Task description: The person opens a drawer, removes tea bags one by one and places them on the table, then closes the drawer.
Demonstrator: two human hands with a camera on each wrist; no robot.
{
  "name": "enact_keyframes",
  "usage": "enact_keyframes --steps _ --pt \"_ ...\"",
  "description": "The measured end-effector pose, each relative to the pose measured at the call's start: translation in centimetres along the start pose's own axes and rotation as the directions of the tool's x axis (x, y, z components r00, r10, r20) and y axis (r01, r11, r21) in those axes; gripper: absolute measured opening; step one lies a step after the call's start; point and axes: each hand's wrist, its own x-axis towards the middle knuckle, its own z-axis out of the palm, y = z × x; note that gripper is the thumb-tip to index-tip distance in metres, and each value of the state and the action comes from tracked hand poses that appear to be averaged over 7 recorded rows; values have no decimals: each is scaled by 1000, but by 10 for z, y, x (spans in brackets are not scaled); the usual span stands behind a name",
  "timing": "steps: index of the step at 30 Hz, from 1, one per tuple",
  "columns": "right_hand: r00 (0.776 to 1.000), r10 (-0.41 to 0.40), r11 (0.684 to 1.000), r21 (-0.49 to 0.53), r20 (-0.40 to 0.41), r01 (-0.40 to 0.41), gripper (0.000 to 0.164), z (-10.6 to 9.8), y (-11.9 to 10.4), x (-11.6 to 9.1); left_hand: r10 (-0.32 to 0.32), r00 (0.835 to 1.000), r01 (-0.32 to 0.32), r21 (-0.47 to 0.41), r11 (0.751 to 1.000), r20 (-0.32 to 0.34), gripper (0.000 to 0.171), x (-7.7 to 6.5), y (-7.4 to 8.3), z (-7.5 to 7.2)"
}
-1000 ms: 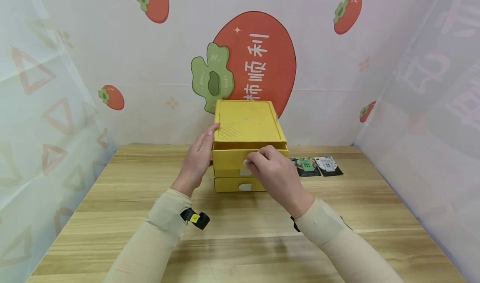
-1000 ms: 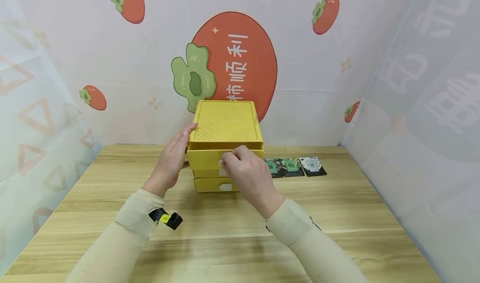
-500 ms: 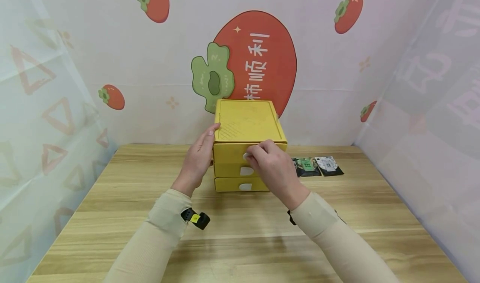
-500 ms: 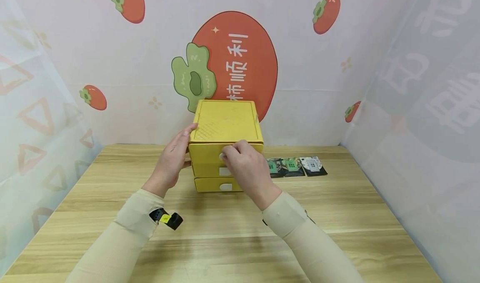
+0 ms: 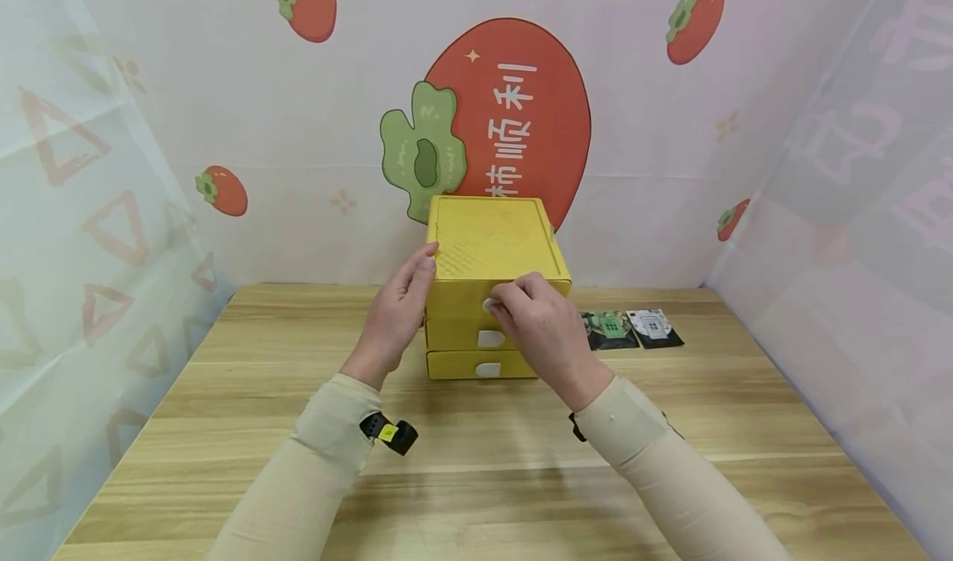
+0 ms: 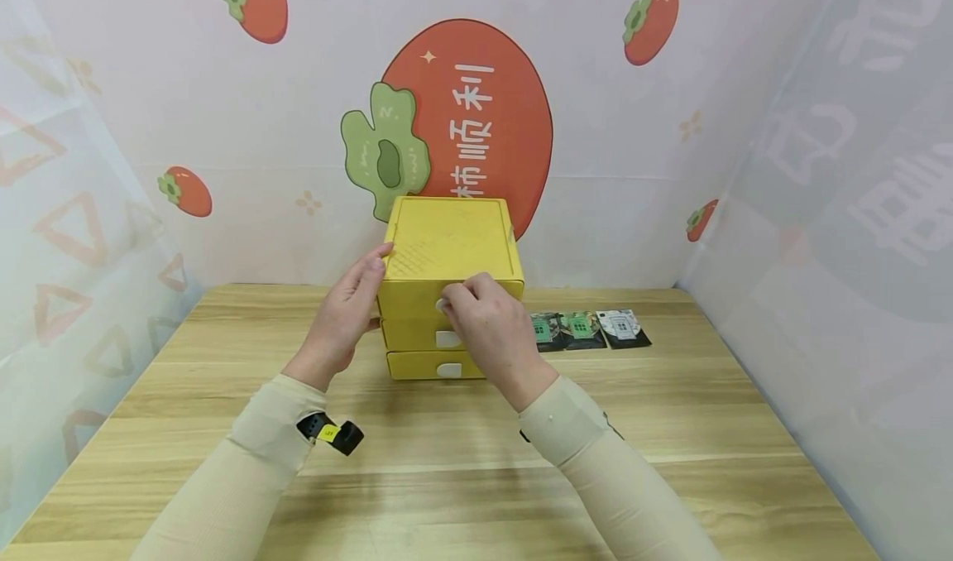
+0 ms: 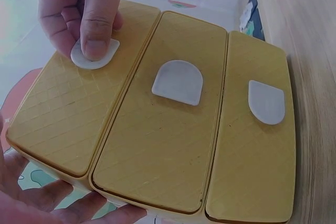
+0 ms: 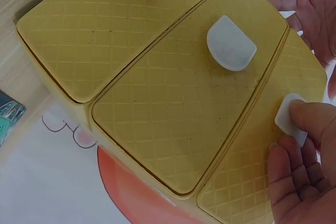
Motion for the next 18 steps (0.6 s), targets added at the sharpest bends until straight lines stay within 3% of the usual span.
enact_keyframes --steps 18 --pt "999 1 1000 -15 -47 -2 21 -1 -1 -2 3 1000 -3 -6 1000 17 65 0 -1 0"
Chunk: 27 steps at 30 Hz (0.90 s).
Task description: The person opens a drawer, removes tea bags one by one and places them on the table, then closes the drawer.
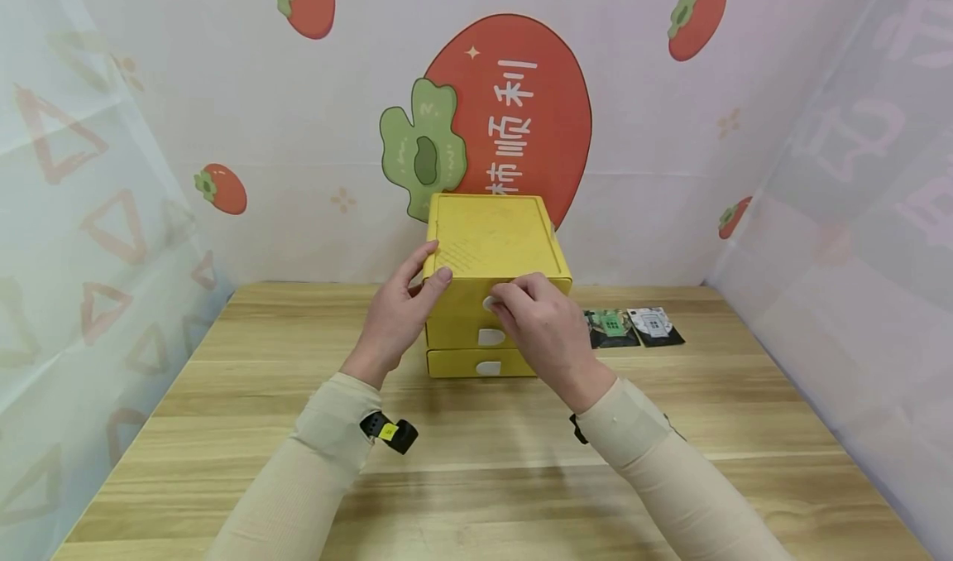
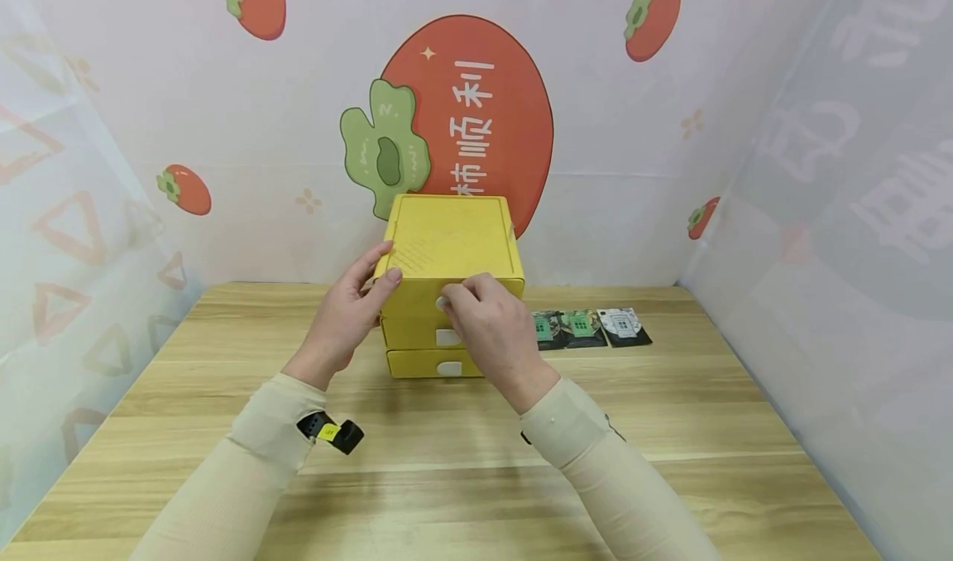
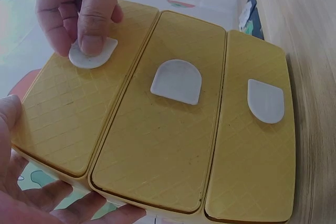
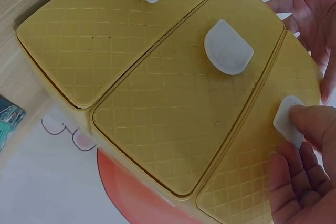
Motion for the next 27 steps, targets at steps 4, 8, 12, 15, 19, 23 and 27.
enact_keyframes --steps 4,8,12,15,19,23,27 --pt "999 -8 1000 8 -37 8 18 -2 -1 -1 -3 1000 3 7 1000 1 65 0 0 0" --pt "997 -44 999 27 -57 46 16 -4 -5 -3 1 1000 -1 4 1000 0 64 0 1 0" --pt "996 -89 996 -4 -13 89 16 -1 -7 -7 11 1000 -11 2 1000 -3 64 1 1 -1" --pt "993 -116 993 -34 38 117 18 5 -9 -13 13 1000 -13 4 1000 -5 64 1 0 -1" --pt "988 -130 989 -55 79 134 18 13 -9 -21 11 1000 -11 10 1000 -5 64 0 0 -1" --pt "987 -120 988 -89 104 130 16 20 -9 -27 12 1000 -11 15 1000 -5 63 0 -1 0" --pt "988 -107 986 -117 111 120 14 24 -9 -30 9 1000 -9 12 1000 -7 63 0 0 0"
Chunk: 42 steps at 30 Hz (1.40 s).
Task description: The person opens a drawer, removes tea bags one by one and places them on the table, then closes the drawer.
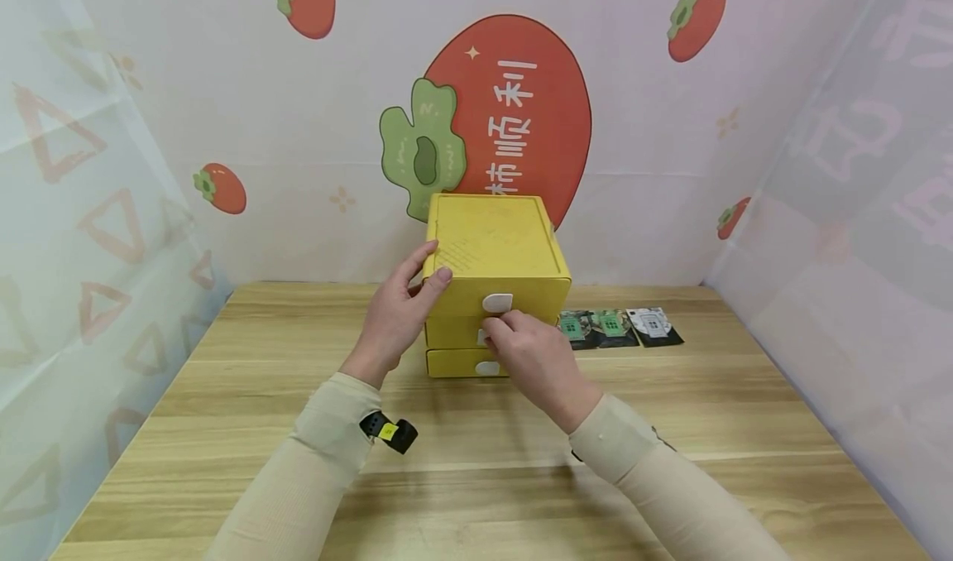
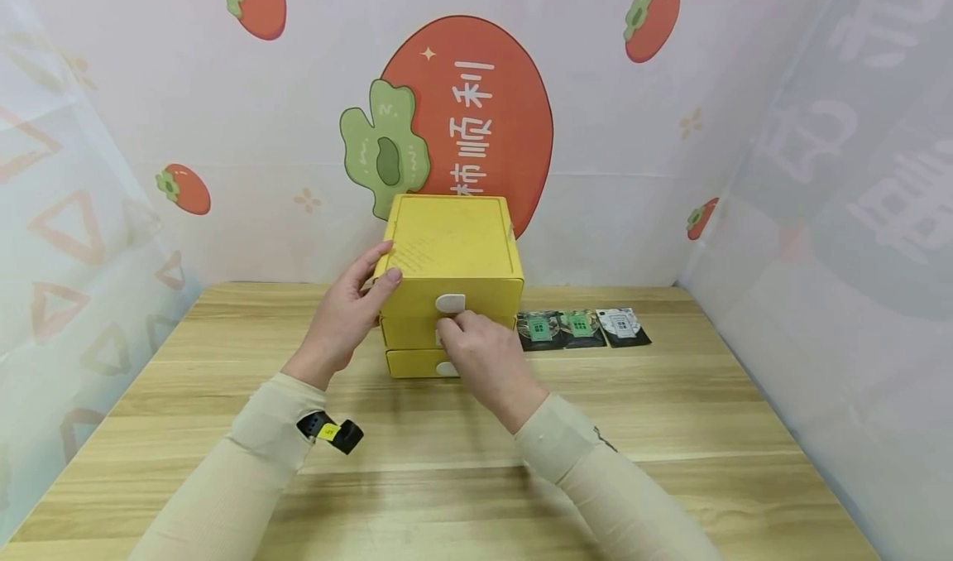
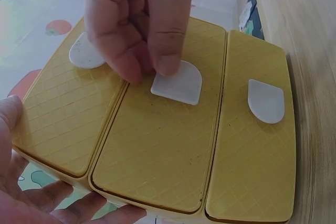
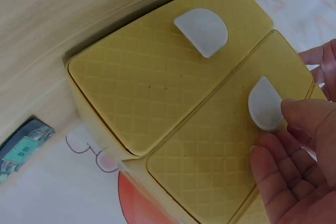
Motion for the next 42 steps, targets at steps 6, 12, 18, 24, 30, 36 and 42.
enact_keyframes --steps 6,12,18,24,30,36,42 --pt "1000 23 1000 -10 15 -23 13 4 -1 -2 5 1000 -5 0 1000 1 64 0 0 1" --pt "999 41 999 -28 17 -41 10 6 -1 -3 5 1000 -5 11 1000 0 63 1 -1 1" --pt "999 39 999 -24 8 -39 13 7 -2 -3 7 1000 -7 10 1000 0 63 1 0 1" --pt "999 43 999 -19 12 -43 15 7 -3 -2 -3 1000 3 -4 1000 0 65 0 0 0" --pt "998 51 999 -12 29 -50 15 6 -4 -3 -2 1000 2 -6 1000 5 65 0 0 0" --pt "998 46 999 -15 33 -46 15 3 -5 -5 3 1000 -3 -1 1000 5 64 -1 1 0" --pt "999 34 999 2 36 -34 12 -3 -8 -6 6 1000 -6 -5 1000 10 64 -1 1 0"
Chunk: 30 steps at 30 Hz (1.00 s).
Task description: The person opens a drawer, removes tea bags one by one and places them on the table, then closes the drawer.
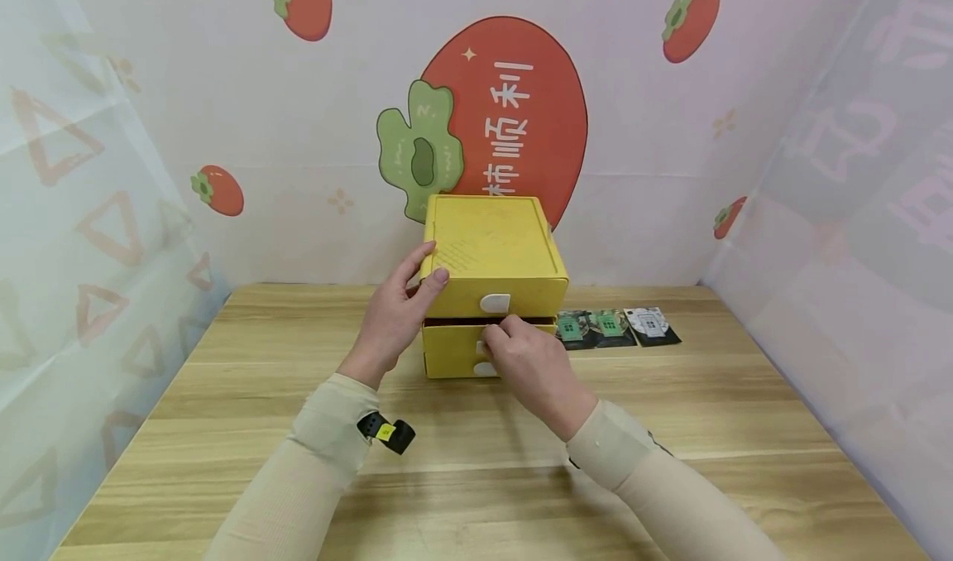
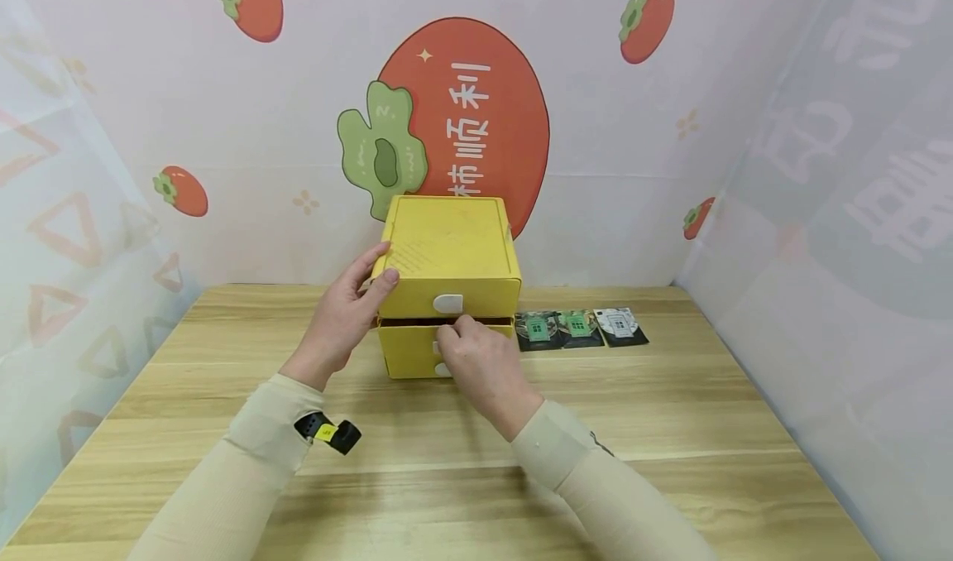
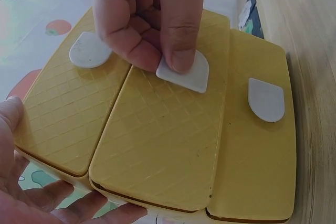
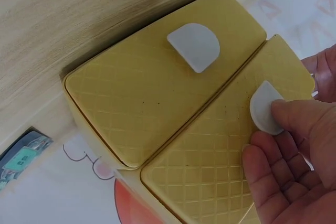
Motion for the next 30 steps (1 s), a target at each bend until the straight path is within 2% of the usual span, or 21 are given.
enact_keyframes --steps 4,14,19,30 --pt "1000 -4 1000 -10 14 4 12 -2 -2 -1 0 1000 0 -3 1000 1 65 0 0 -1" --pt "999 -25 1000 -5 -22 25 15 -7 -5 -7 -6 1000 6 -3 1000 -3 65 1 -1 -1" --pt "1000 -25 999 26 12 25 14 -12 -7 -11 -1 1000 1 -2 1000 1 66 1 -1 -1" --pt "999 -32 999 22 33 32 17 -23 -14 -18 4 1000 -4 22 1000 0 66 1 -2 -2"
